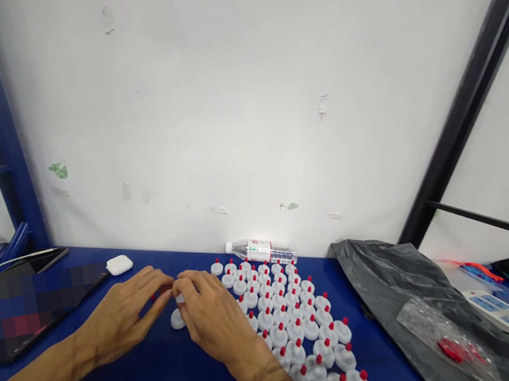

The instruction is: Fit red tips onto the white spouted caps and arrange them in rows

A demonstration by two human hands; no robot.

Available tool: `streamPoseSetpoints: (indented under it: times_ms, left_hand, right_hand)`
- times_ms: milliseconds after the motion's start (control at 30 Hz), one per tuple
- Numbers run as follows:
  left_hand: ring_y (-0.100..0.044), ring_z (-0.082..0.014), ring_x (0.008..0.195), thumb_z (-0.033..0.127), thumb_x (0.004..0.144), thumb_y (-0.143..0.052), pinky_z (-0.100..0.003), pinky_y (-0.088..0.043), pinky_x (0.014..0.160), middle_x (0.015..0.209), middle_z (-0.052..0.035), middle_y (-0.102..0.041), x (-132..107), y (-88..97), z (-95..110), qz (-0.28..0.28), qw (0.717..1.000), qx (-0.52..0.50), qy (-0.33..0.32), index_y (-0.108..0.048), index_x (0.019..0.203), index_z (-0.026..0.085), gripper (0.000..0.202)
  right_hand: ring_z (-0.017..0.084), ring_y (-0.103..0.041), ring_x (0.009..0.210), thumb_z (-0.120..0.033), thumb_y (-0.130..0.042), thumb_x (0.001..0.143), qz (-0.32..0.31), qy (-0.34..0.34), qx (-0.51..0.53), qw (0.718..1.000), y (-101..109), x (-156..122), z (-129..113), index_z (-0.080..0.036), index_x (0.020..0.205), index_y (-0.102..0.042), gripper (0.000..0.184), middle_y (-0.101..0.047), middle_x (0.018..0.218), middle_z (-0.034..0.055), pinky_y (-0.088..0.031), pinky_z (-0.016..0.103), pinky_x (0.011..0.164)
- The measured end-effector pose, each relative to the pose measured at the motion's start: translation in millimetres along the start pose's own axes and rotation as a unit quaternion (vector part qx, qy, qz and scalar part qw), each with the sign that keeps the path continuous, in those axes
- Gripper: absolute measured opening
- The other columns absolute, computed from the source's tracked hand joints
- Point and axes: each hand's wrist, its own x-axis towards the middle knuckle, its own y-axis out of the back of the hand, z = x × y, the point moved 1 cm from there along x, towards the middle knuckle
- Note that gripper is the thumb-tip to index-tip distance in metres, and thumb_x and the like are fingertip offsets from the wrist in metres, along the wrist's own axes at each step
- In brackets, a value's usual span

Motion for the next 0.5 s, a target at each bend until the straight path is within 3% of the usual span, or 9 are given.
streamPoseSetpoints:
  times_ms: [167,267,367,500]
  left_hand:
    - [-0.064,-0.029,0.084,0.04,0.118,-0.042,-0.044,-0.044,0.073,0.09,-0.004,-0.071,2.6,4.2,5.2,-0.01,1.0,-0.019,0.01,-0.068,0.095,0.025,0.038]
    - [-0.065,-0.0267,0.081,0.041,0.12,-0.036,-0.042,-0.047,0.075,0.088,-0.0024,-0.07,0.6,1.4,7.8,-0.016,0.998,-0.059,0.029,-0.066,0.093,0.026,0.043]
    - [-0.07,-0.0251,0.085,0.047,0.122,-0.034,-0.041,-0.053,0.084,0.092,-0.0012,-0.075,0.0,-2.8,10.5,-0.026,0.993,-0.109,0.046,-0.069,0.096,0.027,0.048]
    - [-0.068,-0.0217,0.078,0.054,0.121,-0.028,-0.036,-0.055,0.077,0.085,0.0012,-0.073,3.5,-4.9,14.9,-0.028,0.981,-0.168,0.095,-0.065,0.088,0.026,0.057]
  right_hand:
    - [0.027,-0.077,0.121,-0.013,-0.077,0.107,0.016,0.0,0.038,0.999,3.0,0.4,0.9,-0.03,0.124,-0.059,0.03,-0.08,0.127,0.0038,-0.068,0.04,0.108]
    - [0.025,-0.079,0.115,-0.016,-0.084,0.105,0.018,-0.002,0.053,0.998,3.6,0.1,3.8,-0.032,0.125,-0.059,0.036,-0.081,0.126,0.0014,-0.07,0.039,0.104]
    - [0.024,-0.08,0.117,-0.016,-0.079,0.108,0.022,0.001,0.061,0.998,1.1,0.8,5.0,-0.033,0.129,-0.059,0.033,-0.082,0.128,0.0001,-0.07,0.037,0.106]
    - [0.024,-0.078,0.124,-0.018,-0.074,0.111,0.022,0.006,0.043,0.999,-3.4,5.3,5.3,-0.032,0.141,-0.063,0.036,-0.084,0.129,-0.0004,-0.067,0.037,0.112]
